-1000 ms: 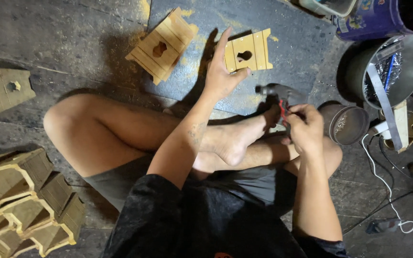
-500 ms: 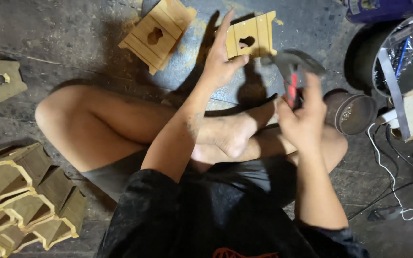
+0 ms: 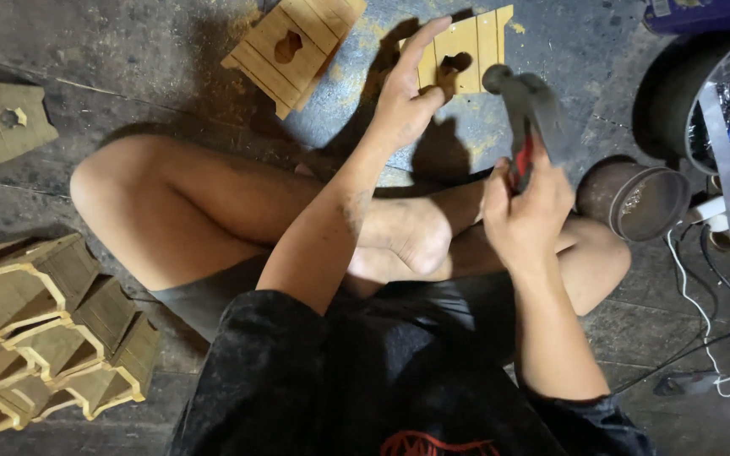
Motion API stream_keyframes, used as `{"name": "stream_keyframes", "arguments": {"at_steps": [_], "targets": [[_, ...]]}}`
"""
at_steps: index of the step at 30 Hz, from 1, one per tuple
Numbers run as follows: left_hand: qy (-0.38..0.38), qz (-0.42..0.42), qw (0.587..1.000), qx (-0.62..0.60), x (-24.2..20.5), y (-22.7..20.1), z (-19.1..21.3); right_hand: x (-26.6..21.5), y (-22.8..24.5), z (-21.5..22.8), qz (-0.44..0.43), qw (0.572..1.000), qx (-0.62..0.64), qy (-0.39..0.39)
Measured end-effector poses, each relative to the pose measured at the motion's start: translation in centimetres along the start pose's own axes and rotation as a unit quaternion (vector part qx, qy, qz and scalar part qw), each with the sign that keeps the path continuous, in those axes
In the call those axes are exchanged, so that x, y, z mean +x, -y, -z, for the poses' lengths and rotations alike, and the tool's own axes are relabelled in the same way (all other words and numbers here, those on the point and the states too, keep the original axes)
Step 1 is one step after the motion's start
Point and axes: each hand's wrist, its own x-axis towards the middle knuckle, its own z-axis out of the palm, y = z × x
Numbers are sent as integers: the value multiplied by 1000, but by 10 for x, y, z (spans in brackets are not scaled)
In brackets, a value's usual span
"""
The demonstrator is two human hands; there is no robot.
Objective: The person assembles small wooden components by hand, using a hammer to tap pieces together and an electric drill to create holes. They handle various wooden blocks and use pliers to adjust small components while working on a floor.
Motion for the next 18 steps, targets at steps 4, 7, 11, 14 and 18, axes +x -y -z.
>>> {"name": "stream_keyframes", "arguments": {"at_steps": [4, 7, 11, 14, 18], "targets": [[-9, -8, 999, 42, 4, 12, -1, 0, -26, -33, 23, 997, 34, 60], [-10, -28, 997, 69, -8, 14, 1, -11, -18, -17, 5, 999, 18, 41], [-12, -17, 999, 46, 1, 6, 0, -4, -19, -30, -16, 999, 1, 46], [-22, -38, 997, 59, 7, 25, -1, -4, -17, -27, -12, 999, 10, 41], [-21, -27, 998, 55, 6, 17, -3, -21, -15, -25, -4, 999, -50, -11]]}}
